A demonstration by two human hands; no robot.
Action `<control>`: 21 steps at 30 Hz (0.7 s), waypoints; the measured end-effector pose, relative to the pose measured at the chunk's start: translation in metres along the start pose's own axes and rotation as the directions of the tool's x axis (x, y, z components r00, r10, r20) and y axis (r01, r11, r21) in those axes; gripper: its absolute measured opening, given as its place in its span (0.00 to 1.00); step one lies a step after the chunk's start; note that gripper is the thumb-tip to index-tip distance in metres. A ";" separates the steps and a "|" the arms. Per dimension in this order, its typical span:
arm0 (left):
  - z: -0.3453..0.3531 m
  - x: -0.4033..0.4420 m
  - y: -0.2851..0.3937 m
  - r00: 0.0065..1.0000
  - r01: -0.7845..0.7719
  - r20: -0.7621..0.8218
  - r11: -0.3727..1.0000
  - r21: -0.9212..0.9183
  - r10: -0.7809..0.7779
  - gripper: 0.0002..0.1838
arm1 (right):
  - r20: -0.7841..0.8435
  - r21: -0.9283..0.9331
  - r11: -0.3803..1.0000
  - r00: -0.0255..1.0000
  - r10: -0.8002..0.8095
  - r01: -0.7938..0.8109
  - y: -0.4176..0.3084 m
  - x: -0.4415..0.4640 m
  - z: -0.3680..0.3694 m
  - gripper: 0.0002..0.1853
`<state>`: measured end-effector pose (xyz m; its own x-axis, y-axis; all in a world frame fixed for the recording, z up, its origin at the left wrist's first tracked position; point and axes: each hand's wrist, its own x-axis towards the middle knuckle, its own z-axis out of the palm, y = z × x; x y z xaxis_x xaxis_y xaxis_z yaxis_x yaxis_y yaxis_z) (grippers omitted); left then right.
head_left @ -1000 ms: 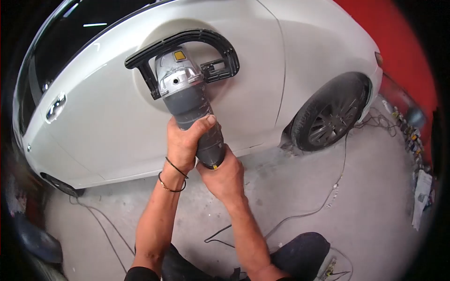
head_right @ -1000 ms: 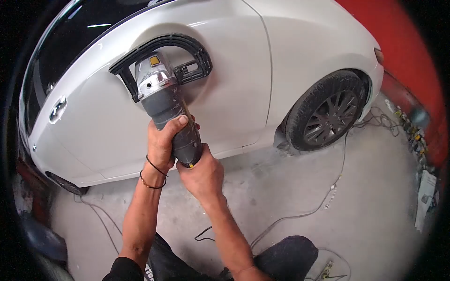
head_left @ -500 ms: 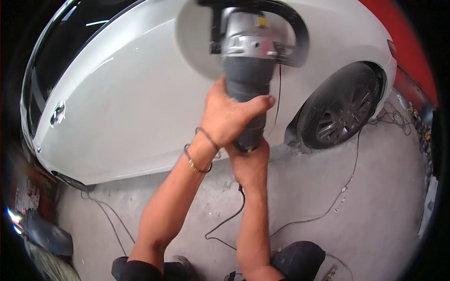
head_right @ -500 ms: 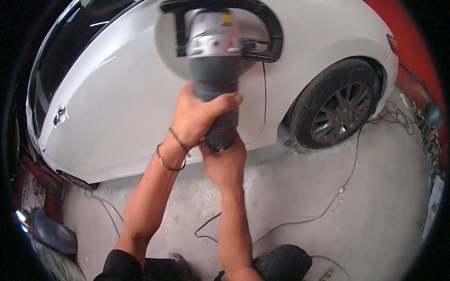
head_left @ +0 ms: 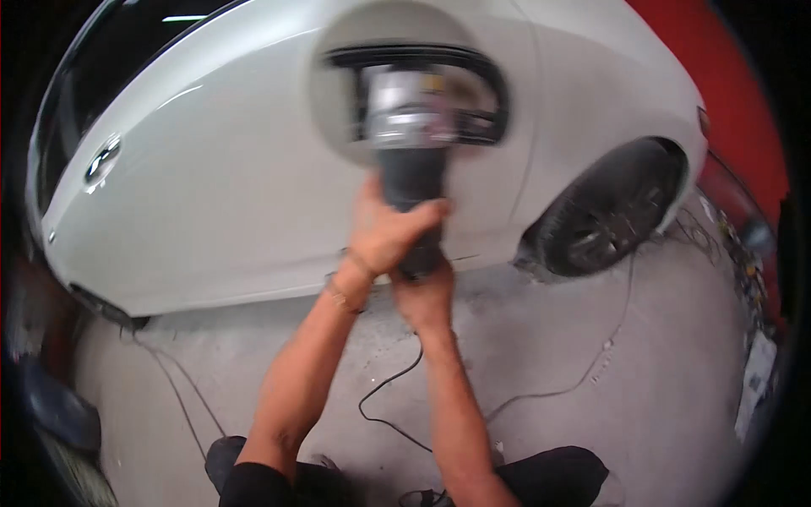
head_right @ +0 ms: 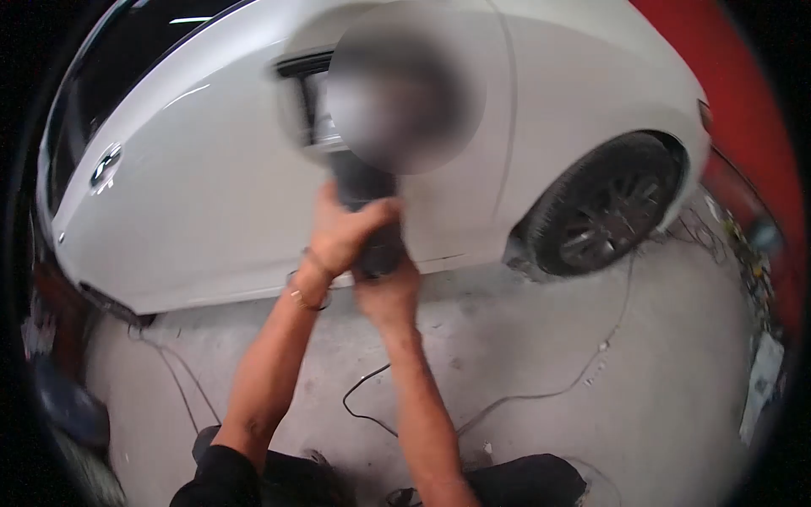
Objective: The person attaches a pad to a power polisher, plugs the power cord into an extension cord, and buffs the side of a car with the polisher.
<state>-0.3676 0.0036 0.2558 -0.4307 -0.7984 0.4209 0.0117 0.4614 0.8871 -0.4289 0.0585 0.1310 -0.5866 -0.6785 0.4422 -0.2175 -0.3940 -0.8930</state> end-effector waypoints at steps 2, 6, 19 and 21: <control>-0.023 -0.008 -0.003 0.991 -0.079 -0.113 0.994 -0.075 0.070 0.24 | 0.125 -0.149 0.987 0.989 0.081 -0.062 -0.027 0.006 0.001 0.30; -0.032 -0.018 0.024 0.965 -0.117 -0.261 0.947 -0.300 0.036 0.22 | 0.263 -0.274 0.960 0.955 0.138 -0.063 -0.088 0.016 -0.017 0.25; 0.109 0.032 0.070 0.995 -0.050 0.079 0.997 -0.060 0.055 0.26 | 0.010 0.033 0.970 0.971 0.241 -0.241 -0.093 0.036 -0.127 0.19; 0.110 0.035 0.066 0.976 -0.127 0.204 0.965 0.228 0.080 0.36 | -0.131 0.081 0.969 0.961 0.244 -0.235 -0.076 0.039 -0.130 0.16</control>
<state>-0.4809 0.0492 0.3085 -0.6036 -0.6628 0.4432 -0.1396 0.6351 0.7597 -0.5371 0.1425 0.2055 -0.7188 -0.6670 0.1963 -0.0101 -0.2723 -0.9621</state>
